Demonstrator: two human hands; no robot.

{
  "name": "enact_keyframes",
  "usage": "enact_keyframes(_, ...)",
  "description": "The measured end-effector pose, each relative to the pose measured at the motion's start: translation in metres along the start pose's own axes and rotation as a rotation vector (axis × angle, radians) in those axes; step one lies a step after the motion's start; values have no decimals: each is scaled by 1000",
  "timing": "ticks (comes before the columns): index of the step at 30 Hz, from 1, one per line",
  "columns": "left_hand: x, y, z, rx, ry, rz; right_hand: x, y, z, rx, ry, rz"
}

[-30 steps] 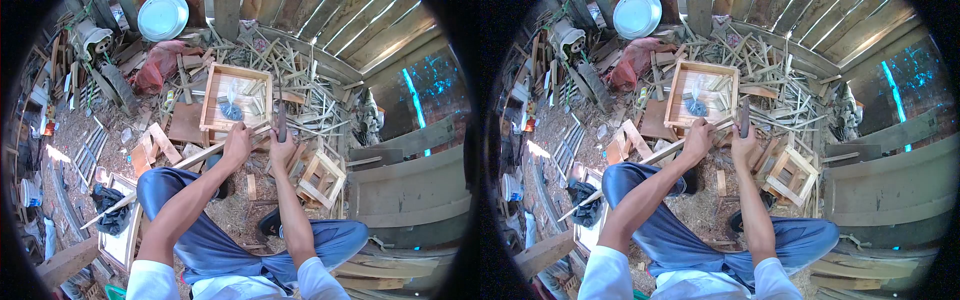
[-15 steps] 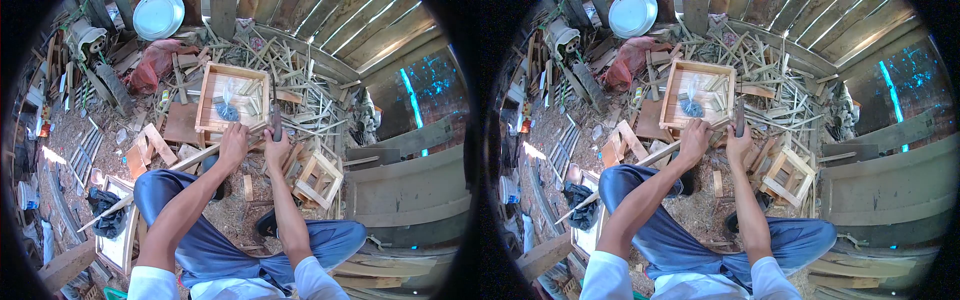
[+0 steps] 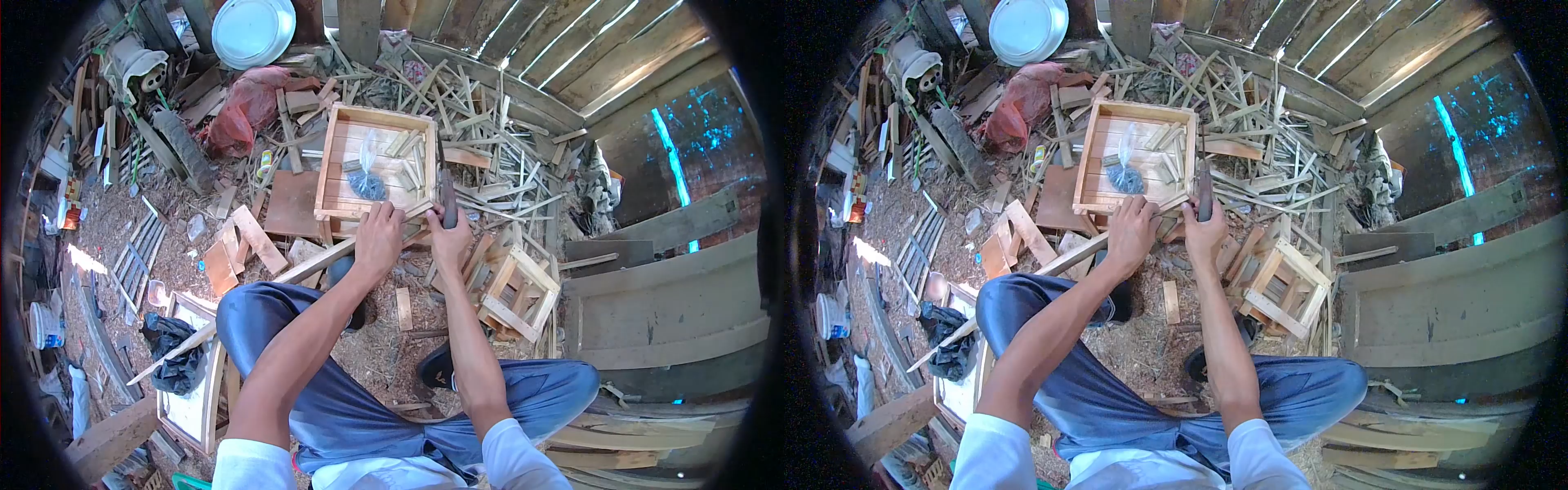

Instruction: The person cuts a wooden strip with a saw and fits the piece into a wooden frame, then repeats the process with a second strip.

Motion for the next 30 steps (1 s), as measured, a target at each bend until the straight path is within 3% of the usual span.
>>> enact_keyframes(13, -3, 1, -4, -87, 46, -32, 8, -4, 10, 75, -142, -124)
enact_keyframes(17, -11, 22, -9, -84, 27, -2, 10, -8, 12, 214, -95, -114)
enact_keyframes(19, -23, 28, -14, -51, 44, 8, 7, -3, -5, 12, -73, -104)
enact_keyframes(21, -38, 28, -36, 7, 304, -47, 7, -4, -4, 44, -39, -116)
enact_keyframes(23, -44, 31, -51, 13, 323, -5, 9, -4, -3, 37, -6, -113)
enact_keyframes(26, -46, 10, -68, -218, 341, -246, 8, -4, -3, 30, -87, -129)
enact_keyframes(27, -45, 5, -73, -219, 336, -246, 8, -3, -1, 31, -85, -124)
enact_keyframes(29, -39, -4, -68, -325, 76, -206, 9, -2, 1, 12, -49, -136)
enact_keyframes(30, -35, 0, -65, -327, 71, -205, 10, -1, 1, 12, -46, -132)
Point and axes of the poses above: each hand's wrist, its own x-axis towards the middle knuckle, its own y-axis out of the back of the hand, z = x × y, the point moved 5 cm from there along x, towards the middle knuckle, and after that the axes turned 11 degrees about x, right-handed, at the moved point
